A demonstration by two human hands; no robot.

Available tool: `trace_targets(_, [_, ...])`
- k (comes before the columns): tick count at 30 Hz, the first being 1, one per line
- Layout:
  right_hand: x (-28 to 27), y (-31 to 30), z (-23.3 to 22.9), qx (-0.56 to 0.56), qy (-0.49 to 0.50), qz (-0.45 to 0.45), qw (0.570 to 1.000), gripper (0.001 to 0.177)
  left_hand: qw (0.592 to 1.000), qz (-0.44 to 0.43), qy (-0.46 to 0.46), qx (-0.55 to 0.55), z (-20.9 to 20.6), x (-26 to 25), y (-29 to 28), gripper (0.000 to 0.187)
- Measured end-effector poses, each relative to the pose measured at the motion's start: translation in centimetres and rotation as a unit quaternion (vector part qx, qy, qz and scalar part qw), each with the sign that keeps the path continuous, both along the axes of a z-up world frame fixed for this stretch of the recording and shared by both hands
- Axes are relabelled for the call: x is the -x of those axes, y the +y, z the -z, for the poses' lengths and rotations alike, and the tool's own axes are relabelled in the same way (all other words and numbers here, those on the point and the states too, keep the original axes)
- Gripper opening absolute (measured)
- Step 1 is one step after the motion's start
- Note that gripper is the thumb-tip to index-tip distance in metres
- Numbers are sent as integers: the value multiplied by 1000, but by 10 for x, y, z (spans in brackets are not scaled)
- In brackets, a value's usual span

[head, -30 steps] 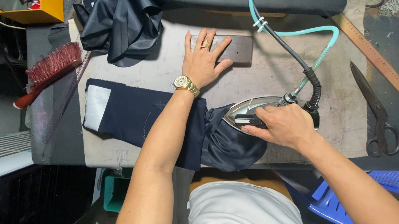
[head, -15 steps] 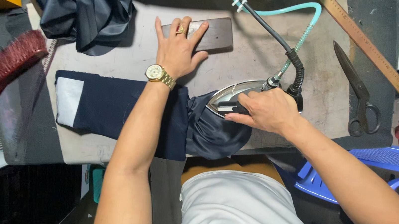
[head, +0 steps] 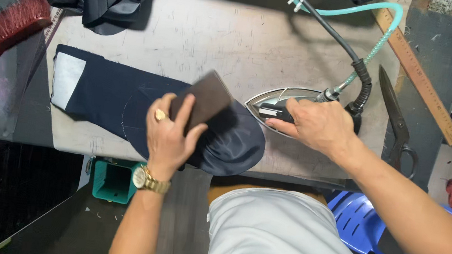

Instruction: The person irons pieces of dark fabric on a workbench, uses a wooden block to press the seams, and cuts along a chalk outline with shears.

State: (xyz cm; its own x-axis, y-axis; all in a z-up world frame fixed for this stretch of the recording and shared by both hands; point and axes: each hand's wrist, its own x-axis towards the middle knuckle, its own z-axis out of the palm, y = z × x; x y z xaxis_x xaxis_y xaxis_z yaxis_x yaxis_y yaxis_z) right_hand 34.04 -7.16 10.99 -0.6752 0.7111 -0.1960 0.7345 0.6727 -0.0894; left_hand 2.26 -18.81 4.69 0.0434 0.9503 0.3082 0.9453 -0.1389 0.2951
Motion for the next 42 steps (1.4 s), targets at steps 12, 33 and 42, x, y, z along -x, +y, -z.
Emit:
trace_targets(12, [-96,82,24,-33,-115,67,991,74,995,86,33,49,42,-149,0,72])
trace_targets(33, [-72,108,27,6,-39,147,988,83,988,122,38,92,44,-154,9,58])
trace_targets(42, [-82,131,41,8,326,172,930,45,968,248,1,46,48,-280,4,63])
